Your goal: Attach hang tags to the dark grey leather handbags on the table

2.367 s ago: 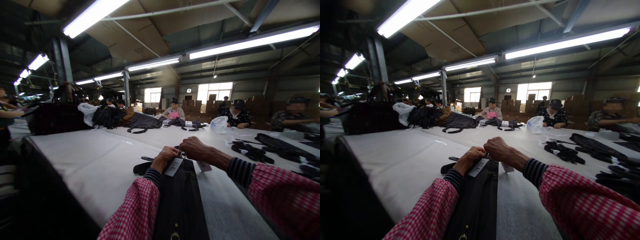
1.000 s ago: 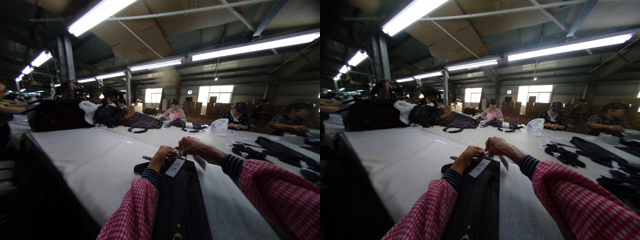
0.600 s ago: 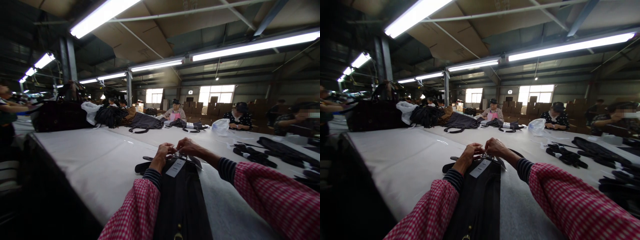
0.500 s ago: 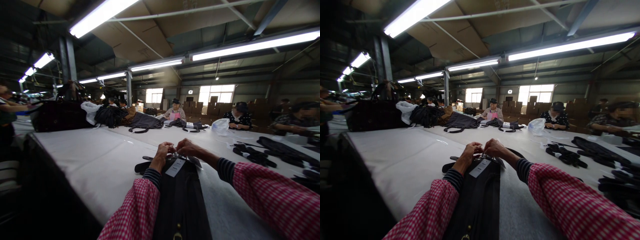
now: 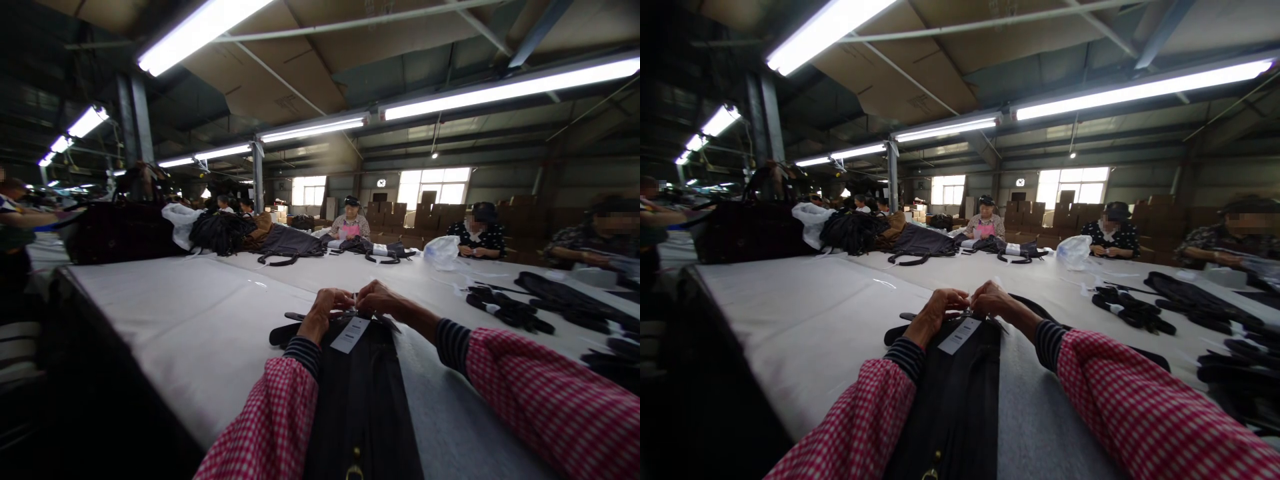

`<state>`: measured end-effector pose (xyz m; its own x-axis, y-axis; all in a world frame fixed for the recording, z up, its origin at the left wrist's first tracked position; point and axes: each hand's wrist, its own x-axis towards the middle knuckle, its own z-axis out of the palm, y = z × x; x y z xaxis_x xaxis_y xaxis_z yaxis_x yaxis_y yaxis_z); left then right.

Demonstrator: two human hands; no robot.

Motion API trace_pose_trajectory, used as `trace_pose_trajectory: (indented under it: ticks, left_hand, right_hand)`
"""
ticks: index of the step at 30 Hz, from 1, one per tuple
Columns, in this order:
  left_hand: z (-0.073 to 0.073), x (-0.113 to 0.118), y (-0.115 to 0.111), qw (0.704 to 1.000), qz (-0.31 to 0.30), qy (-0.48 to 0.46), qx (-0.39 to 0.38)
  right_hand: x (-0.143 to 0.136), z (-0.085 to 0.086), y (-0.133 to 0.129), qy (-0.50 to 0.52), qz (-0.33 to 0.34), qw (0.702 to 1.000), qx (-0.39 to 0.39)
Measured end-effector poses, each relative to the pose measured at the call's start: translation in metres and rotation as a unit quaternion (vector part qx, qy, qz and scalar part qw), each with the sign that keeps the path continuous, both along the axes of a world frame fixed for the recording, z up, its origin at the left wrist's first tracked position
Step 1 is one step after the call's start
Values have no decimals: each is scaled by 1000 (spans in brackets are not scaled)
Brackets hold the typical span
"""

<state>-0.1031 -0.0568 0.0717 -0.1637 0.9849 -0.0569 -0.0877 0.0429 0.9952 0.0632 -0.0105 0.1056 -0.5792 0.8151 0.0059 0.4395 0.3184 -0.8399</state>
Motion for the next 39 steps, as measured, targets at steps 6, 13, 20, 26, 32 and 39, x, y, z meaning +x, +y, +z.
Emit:
trace_pose_trajectory:
  ticks: [6, 13, 20, 26, 32, 39]
  left_hand:
    - [1, 4, -3, 999, -8, 39, 31]
    - [1, 2, -4, 998, -4, 47, 38]
    - [0, -5, -8, 998, -57, 8, 25]
    - [2, -2, -7, 991, -101, -61, 68]
    - [6, 1, -6, 978, -110, -134, 120]
    - [5, 3, -5, 979, -85, -135, 124]
  right_hand:
    - [0, 2, -4, 7, -18, 1000, -12]
    - [-1, -4, 3, 24, -48, 998, -41]
    - [-1, -13, 7, 36, -84, 993, -72]
    - [10, 1, -6, 38, 1, 996, -79]
    - [40, 21, -22, -52, 142, 987, -46]
    - [48, 8, -14, -102, 79, 989, 75]
